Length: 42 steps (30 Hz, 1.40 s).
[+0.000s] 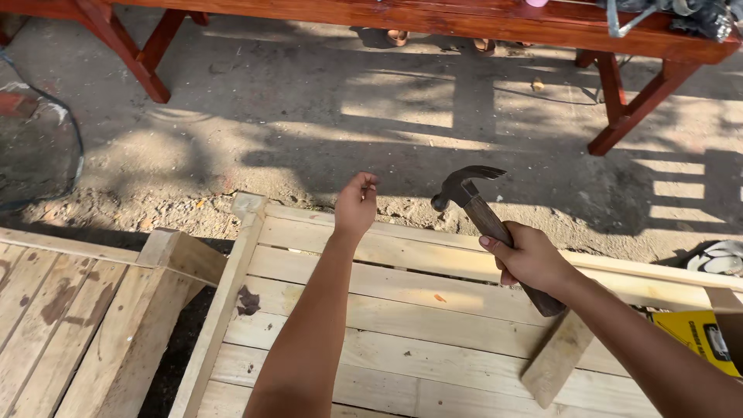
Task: The person sits on a large wooden slatted frame outdoors and hammers nails into the slats, taking nails one at a time from an open cardboard nail box beside them and driving them into the wood with a claw hammer.
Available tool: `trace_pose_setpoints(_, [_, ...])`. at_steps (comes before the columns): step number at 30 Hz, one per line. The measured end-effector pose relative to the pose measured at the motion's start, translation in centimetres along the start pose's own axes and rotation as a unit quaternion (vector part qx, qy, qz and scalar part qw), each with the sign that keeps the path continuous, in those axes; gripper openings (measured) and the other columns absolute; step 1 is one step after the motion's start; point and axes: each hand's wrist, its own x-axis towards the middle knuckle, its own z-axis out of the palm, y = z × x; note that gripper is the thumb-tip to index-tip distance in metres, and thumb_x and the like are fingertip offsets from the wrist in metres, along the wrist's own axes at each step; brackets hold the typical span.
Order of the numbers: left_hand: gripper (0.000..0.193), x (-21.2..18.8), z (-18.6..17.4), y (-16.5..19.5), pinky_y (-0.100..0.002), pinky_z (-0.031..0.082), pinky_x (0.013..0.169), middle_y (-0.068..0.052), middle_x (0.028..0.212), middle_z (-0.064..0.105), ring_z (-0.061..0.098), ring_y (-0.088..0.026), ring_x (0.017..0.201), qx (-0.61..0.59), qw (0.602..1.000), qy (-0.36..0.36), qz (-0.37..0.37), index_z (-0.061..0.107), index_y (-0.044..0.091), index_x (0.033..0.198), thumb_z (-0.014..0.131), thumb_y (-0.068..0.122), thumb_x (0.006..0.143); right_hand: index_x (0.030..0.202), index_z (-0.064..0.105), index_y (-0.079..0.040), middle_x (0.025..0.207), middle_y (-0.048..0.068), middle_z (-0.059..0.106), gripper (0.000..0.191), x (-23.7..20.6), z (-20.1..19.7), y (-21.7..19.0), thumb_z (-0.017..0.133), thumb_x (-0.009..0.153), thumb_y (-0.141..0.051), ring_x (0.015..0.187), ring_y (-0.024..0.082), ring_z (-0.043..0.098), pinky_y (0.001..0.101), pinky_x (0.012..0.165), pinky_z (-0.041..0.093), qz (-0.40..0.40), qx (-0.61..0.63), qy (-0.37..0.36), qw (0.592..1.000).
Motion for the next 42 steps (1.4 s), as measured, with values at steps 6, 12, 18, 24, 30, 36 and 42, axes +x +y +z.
trace_pose_setpoints(6, [0.014, -2.0, 4.3, 4.9, -0.033, 0.057, 0.074, -0.005, 0.102, 0.076, 0.073, -0.016, 0.08, 0.006, 0.96, -0.274, 0.053, 0.07, 0.009, 0.107, 0.06, 0.009, 0.097, 0.093, 0.06, 0.002, 0.068, 0.008, 0.062, 0.033, -4.5, 4.9, 4.0, 0.068, 0.095, -0.03, 0.053, 0.015, 0.065, 0.031, 0.051, 0.056, 0.044, 0.242, 0.167, 0.955])
trace_pose_setpoints(12, [0.018, -7.8, 16.1, 8.8, -0.035, 0.056, 0.091, -0.01, 0.122, 0.07, 0.07, -0.021, 0.105, -0.001, 0.914, -0.399, 0.072, 0.07, 0.011, 0.112, 0.064, 0.014, 0.095, 0.092, 0.061, 0.002, 0.07, 0.007, 0.061, 0.026, -7.8, 4.4, 9.0, 0.071, 0.095, -0.022, 0.053, 0.015, 0.063, 0.0302, 0.05, 0.052, 0.007, 0.357, 0.338, 0.871])
trace_pose_setpoints(18, [0.097, -16.8, 21.7, 7.8, -0.055, 0.037, 0.11, -0.026, 0.158, 0.022, 0.035, -0.045, 0.141, 0.301, 0.857, -0.418, -0.022, 0.023, 0.014, 0.155, 0.082, 0.047, 0.086, 0.096, 0.058, 0.0, 0.07, 0.006, 0.061, 0.021, -12.3, 2.3, 12.5, 0.069, 0.095, -0.017, 0.053, 0.014, 0.06, 0.0299, 0.049, 0.05, 0.02, 0.34, 0.472, 0.813])
trace_pose_setpoints(24, [0.089, -23.2, 20.4, 3.5, -0.057, 0.035, 0.108, -0.025, 0.155, 0.028, 0.037, -0.045, 0.136, 0.364, 0.871, -0.295, 0.149, 0.025, 0.02, 0.159, 0.073, 0.025, 0.085, 0.098, 0.052, 0.001, 0.072, 0.006, 0.059, 0.019, -11.9, 2.0, 16.3, 0.067, 0.097, -0.01, 0.052, 0.013, 0.056, 0.0309, 0.046, 0.048, -0.022, 0.408, 0.507, 0.759])
trace_pose_setpoints(30, [0.079, -17.4, 11.6, 2.4, -0.054, 0.036, 0.104, -0.02, 0.154, 0.03, 0.037, -0.04, 0.133, 0.398, 0.905, -0.124, 0.079, 0.039, 0.023, 0.15, 0.073, 0.018, 0.079, 0.093, 0.055, 0.001, 0.068, 0.007, 0.058, 0.019, -10.4, 2.4, 18.0, 0.068, 0.098, -0.011, 0.05, 0.014, 0.056, 0.0301, 0.046, 0.047, -0.034, 0.43, 0.493, 0.755])
trace_pose_setpoints(36, [0.085, -16.8, 12.7, 6.9, -0.058, 0.027, 0.101, -0.028, 0.156, 0.014, 0.026, -0.042, 0.136, 0.382, 0.91, -0.104, 0.122, 0.04, 0.011, 0.149, 0.073, 0.011, 0.071, 0.092, 0.057, 0.0, 0.065, 0.005, 0.058, 0.016, -10.7, 2.1, 18.8, 0.068, 0.096, -0.011, 0.05, 0.013, 0.055, 0.0286, 0.046, 0.044, -0.018, 0.408, 0.484, 0.774])
trace_pose_setpoints(42, [0.03, -20.0, 30.0, 14.7, -0.045, 0.053, 0.103, -0.012, 0.13, 0.063, 0.06, -0.031, 0.126, 0.114, 0.855, -0.392, 0.32, 0.068, 0.006, 0.123, 0.061, 0.006, 0.094, 0.092, 0.06, 0.0, 0.065, 0.005, 0.06, 0.013, -13.5, 0.7, 20.7, 0.069, 0.094, -0.009, 0.051, 0.012, 0.055, 0.028, 0.047, 0.043, 0.008, 0.348, 0.522, 0.779])
